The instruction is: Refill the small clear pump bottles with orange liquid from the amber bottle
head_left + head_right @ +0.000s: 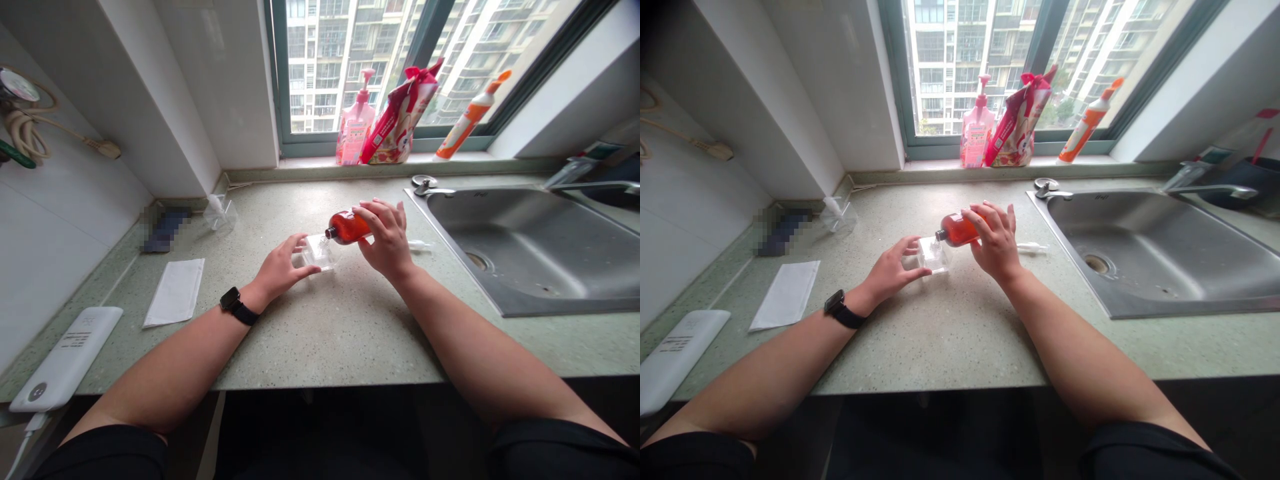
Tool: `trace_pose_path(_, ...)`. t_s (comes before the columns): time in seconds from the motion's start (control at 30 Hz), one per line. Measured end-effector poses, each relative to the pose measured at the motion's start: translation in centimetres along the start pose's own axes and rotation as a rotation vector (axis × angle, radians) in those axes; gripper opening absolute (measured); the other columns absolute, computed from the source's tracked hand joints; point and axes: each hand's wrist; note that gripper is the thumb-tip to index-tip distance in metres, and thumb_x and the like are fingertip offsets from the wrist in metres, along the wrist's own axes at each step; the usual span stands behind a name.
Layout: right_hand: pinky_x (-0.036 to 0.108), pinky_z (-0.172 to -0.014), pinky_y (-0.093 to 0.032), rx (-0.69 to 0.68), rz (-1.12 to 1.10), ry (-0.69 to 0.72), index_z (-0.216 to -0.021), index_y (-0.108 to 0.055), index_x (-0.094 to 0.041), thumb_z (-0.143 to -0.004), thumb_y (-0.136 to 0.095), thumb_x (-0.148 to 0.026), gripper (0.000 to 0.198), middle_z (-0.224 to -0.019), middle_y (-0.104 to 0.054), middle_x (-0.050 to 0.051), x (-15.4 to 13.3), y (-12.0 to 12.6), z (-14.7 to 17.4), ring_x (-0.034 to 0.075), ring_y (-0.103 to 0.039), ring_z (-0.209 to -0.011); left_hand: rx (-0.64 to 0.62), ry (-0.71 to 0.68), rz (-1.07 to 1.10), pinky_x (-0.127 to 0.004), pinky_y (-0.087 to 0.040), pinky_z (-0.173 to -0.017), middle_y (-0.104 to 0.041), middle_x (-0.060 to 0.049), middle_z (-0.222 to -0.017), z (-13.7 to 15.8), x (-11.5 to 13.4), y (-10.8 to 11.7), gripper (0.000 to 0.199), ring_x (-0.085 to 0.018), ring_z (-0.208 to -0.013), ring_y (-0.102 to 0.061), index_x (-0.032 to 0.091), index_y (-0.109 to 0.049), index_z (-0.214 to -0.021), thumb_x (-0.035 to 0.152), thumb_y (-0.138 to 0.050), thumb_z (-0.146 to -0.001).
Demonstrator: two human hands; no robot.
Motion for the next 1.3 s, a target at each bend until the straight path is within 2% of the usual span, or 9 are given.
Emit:
trace_pose_path(0.4,0.074,-0.132,-0.025,-0.045,-0.001,-0.04,-0.156,-0.048,-0.044,-0.09,-0.063,-0.012,0.075,-0.147,-0.065,0.004,-0.18,0.24,-0.15,0.036,-0.053,-0.149,-0.007,0.0,-0.01,-0.053,-0.063,-0.106,-0.073,-0.014,-0.135,-0.02,-0.01,-0.04,0.078,-0.032,-0.123,-0.075,0.023,-0.054,-0.146,0.048,-0.093,-0.083)
trace_pose_path(0.63,0.074,-0.131,-0.026,-0.023,0.011,-0.015,-0.153,-0.05,-0.04,-0.089,-0.064,-0.011,0.071,-0.147,-0.065,0.005,-0.15,0.15,-0.1,0.035,-0.053,-0.148,-0.01,0.01,0.004,-0.053,-0.063,-0.106,-0.073,-0.015,-0.135,-0.11,-0.06,-0.11,0.078,-0.032,-0.123,-0.075,0.022,-0.055,-0.145,0.046,-0.094,-0.082)
trace_pose_path(1.03,0.073,-0.132,-0.025,-0.035,-0.002,-0.03,-0.156,-0.047,-0.045,-0.089,-0.064,-0.01,0.077,-0.148,-0.065,0.003,-0.14,0.23,-0.17,0.035,-0.053,-0.149,-0.015,0.001,-0.003,-0.054,-0.064,-0.105,-0.073,-0.015,-0.135,-0.07,0.01,-0.06,0.077,-0.033,-0.124,-0.075,0.024,-0.055,-0.146,0.048,-0.093,-0.083)
trace_pose_path(1.3,0.073,-0.132,-0.025,-0.039,0.018,-0.019,-0.155,-0.047,-0.044,-0.089,-0.064,-0.01,0.076,-0.148,-0.064,0.003,-0.1,0.24,-0.1,0.035,-0.053,-0.149,-0.021,0.009,-0.002,-0.055,-0.063,-0.106,-0.073,-0.016,-0.135,-0.1,-0.04,-0.04,0.077,-0.034,-0.124,-0.074,0.022,-0.055,-0.146,0.048,-0.092,-0.084)
Point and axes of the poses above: each hand's wrist, its own z-axis away from the middle knuckle, its own y-axis out of the back of the hand, x = y × z
